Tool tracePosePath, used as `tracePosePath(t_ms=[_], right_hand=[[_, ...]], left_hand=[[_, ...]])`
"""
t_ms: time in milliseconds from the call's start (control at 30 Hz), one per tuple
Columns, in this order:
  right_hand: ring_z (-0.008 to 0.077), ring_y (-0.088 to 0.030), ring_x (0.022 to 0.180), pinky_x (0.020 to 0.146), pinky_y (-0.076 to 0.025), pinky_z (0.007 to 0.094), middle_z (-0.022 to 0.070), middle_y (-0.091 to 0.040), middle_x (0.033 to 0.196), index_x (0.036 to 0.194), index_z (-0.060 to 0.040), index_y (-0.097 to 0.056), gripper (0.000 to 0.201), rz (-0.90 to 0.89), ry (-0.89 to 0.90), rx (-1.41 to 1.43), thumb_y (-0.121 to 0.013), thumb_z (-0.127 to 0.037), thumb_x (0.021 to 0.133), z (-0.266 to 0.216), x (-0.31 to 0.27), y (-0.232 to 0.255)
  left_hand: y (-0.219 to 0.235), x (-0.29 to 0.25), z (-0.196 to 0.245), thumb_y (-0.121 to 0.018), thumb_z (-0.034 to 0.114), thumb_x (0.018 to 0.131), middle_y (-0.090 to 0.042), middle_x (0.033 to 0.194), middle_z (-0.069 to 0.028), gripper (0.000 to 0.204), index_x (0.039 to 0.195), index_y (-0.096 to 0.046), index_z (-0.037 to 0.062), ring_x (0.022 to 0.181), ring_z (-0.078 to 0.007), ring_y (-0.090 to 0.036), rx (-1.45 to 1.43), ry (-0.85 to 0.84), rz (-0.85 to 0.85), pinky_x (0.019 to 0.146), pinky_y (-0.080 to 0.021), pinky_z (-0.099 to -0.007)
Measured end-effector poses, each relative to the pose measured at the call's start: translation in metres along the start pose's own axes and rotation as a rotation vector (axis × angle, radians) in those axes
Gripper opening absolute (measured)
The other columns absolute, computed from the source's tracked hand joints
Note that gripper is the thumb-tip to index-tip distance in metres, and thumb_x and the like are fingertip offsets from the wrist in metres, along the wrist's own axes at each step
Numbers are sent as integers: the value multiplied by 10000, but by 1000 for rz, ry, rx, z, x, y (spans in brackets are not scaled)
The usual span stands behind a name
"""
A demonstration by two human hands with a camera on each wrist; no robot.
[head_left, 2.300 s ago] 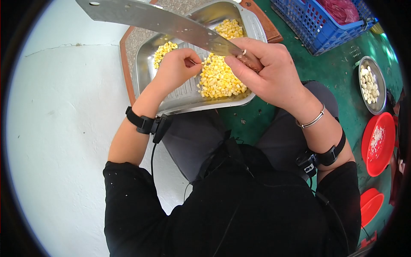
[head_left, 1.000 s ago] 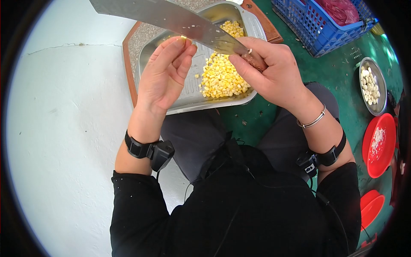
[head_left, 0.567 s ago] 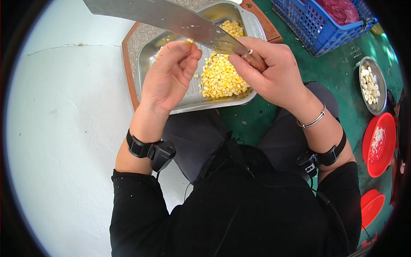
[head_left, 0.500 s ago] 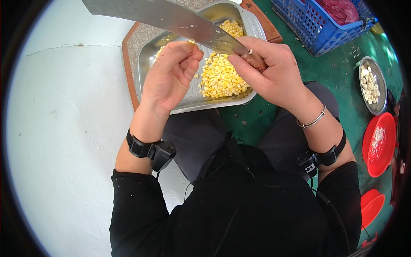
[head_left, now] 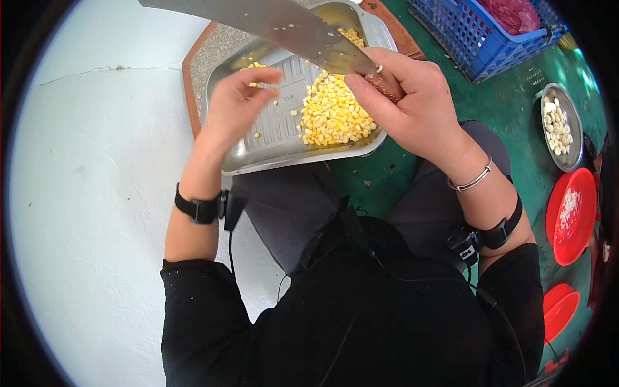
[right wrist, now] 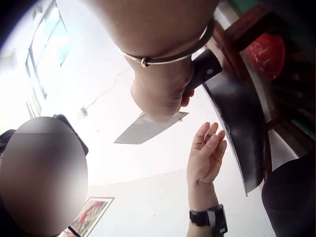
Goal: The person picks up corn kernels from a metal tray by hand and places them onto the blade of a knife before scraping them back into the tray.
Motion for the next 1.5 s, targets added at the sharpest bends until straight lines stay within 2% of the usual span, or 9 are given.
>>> tracePosePath(t_ms=[100,167,400,600,800,867,967,1300,1500], right_hand=[[158,-361,442,446,-330,282,70,-360,521,1004,-27,-646,205,-10,-19,14,-636,-123,823,3,0,-2],[159,-360,442,446,-330,284,71,-360,521,1006,-27,-646,206,-1,-1,31,-636,-124,824,1,1,-1],[158,-361,444,450,-336,284,69,-354,512,1002,-36,-652,199,1,-5,12,-628,-121,824,1,0,-2],[158,-370,442,450,-337,282,67,-361,514,996,-41,-654,193,-41,-23,34,-631,-114,819,2,2,-5],[157,-380,429,444,-339,280,64,-389,503,997,-40,-651,201,-51,-6,15,-642,-108,807,0,2,-7],[158,-385,426,441,-339,282,66,-397,501,993,-37,-650,200,-62,-15,14,-643,-108,806,3,1,-9],[161,-395,421,437,-340,283,68,-407,498,988,-31,-649,198,-72,-20,16,-644,-109,805,2,0,-11],[185,-467,441,460,-384,289,90,-469,523,989,-40,-650,198,-100,-12,38,-632,-122,810,0,-1,-12],[198,-502,453,467,-403,294,92,-501,545,998,-46,-647,204,-119,0,28,-630,-122,810,1,-2,-15]], left_hand=[[50,15,-39,-637,65,829,-680,930,-58,227,1050,-643,12,790,-126,-630,282,-9,186,705,-493,-249],[41,21,-65,-661,106,806,-681,916,-88,244,1030,-650,11,768,-152,-636,546,149,-7,698,-494,-273],[20,28,-55,-682,111,775,-677,825,-86,173,920,-671,17,737,-182,-640,631,83,56,687,-499,-294],[5,28,-53,-673,67,754,-661,783,-73,129,862,-655,-2,734,-147,-630,560,63,-54,691,-506,-267],[0,22,-43,-663,58,781,-644,817,-33,132,900,-640,7,750,-117,-620,250,78,-77,706,-508,-241],[-2,14,-37,-644,39,817,-638,889,-28,158,973,-621,29,791,-116,-622,-413,196,-75,743,-515,-234],[-6,6,-10,-618,12,843,-634,925,-37,163,1004,-607,35,827,-119,-624,-727,92,-169,775,-522,-236],[-8,-2,15,-591,-4,862,-651,945,-72,140,999,-616,9,855,-138,-637,-842,58,-184,785,-534,-243],[-8,-1,16,-541,-21,879,-642,980,-108,216,1088,-597,-13,915,-166,-629,-851,19,-227,777,-543,-212]])
Point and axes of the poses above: each hand's wrist, its own x-axis towards the middle knuckle, its own y-axis out of the back of the hand, z = x × y, the point moved 9 cm from there along x, towards the middle knuckle
